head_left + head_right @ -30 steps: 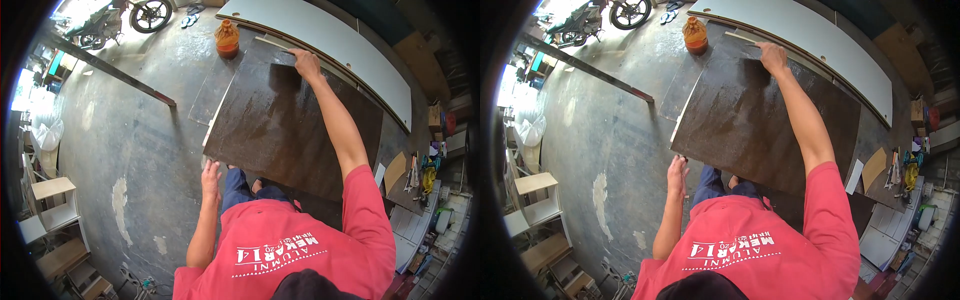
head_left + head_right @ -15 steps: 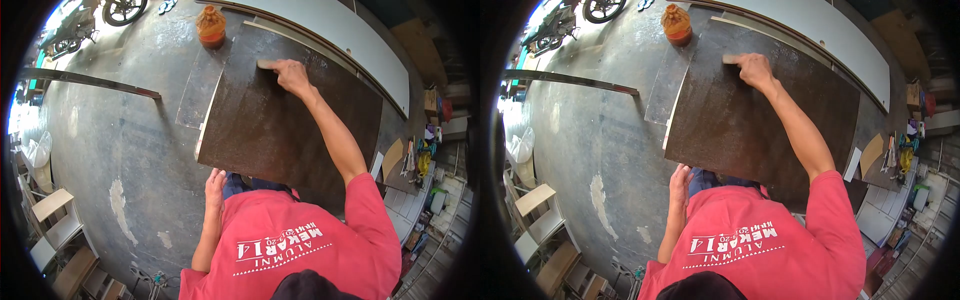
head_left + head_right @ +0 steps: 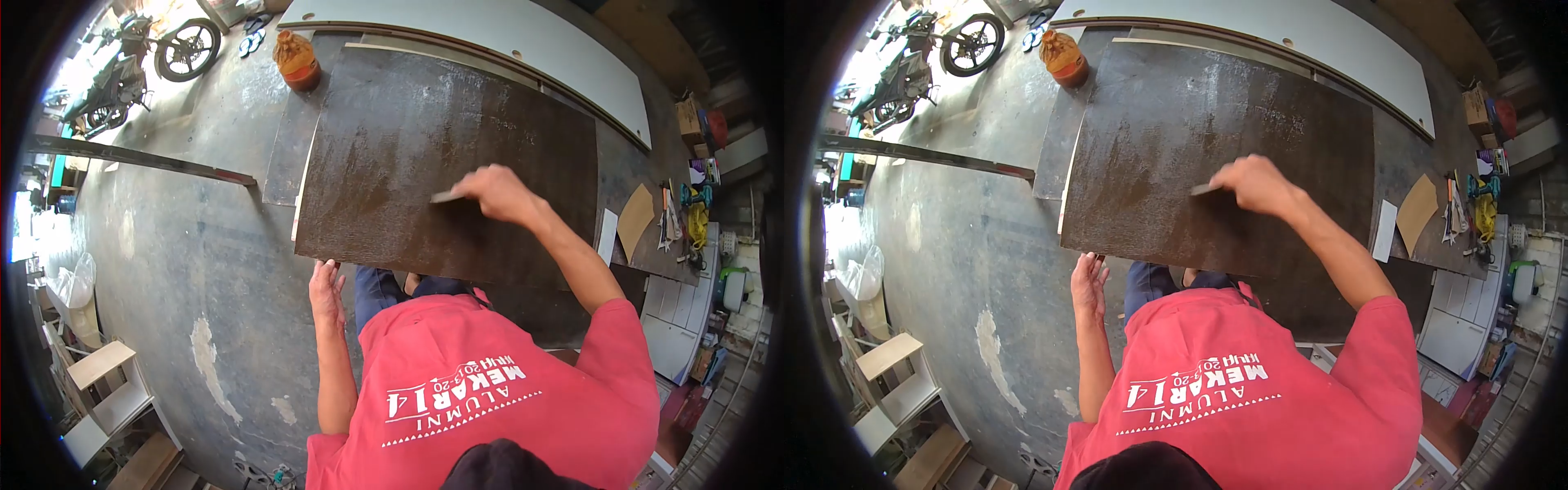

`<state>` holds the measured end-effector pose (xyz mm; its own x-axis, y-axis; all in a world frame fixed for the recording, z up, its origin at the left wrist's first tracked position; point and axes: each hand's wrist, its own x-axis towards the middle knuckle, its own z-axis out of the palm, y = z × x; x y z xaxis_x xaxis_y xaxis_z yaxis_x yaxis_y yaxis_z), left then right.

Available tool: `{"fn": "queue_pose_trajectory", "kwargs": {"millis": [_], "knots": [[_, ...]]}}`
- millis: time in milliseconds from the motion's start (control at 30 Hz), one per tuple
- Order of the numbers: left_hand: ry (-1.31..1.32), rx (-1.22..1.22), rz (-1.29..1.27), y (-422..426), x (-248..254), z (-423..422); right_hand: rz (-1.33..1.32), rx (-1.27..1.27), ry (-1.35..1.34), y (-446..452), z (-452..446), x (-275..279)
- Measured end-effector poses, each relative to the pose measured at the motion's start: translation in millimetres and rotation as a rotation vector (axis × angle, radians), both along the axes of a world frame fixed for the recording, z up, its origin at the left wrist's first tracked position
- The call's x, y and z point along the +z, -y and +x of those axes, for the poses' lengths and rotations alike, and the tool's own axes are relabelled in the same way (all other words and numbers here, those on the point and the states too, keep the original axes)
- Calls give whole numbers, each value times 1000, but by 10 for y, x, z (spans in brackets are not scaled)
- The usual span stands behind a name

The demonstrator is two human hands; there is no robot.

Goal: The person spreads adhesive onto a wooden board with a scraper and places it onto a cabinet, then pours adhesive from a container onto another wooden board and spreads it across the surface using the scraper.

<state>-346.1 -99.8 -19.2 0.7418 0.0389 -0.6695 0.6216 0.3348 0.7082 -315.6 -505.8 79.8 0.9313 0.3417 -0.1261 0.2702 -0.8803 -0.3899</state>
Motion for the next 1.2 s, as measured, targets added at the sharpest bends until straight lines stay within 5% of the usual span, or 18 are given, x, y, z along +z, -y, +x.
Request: {"fn": "queue_pose_trajectory", "kwargs": {"millis": [67,133,300,367,400,533,667,800,1067,1200], "knots": [[6,37,11,-21,3,9,-61,-125,294,216,264,3],[144,133,316,-23,37,66,-43,-297,367,392,670,-93],[235,-27,431,-308,66,327,-148,-461,602,547,1699,-695],[173,-164,429,-389,118,356,-319,-484,147,114,1630,-411],[168,-168,419,-424,150,368,-195,-411,315,-10,1606,-883],[162,-172,385,-401,159,388,-59,-127,299,-737,850,-552],[152,-111,493,-328,119,384,34,-448,397,-124,1190,-331],[171,-274,385,-425,58,417,-196,-843,348,782,1918,-455],[99,-249,375,-326,221,471,-186,-694,293,-83,2692,-828],[133,-178,287,-343,220,457,11,-383,415,-862,2700,-814]]}}
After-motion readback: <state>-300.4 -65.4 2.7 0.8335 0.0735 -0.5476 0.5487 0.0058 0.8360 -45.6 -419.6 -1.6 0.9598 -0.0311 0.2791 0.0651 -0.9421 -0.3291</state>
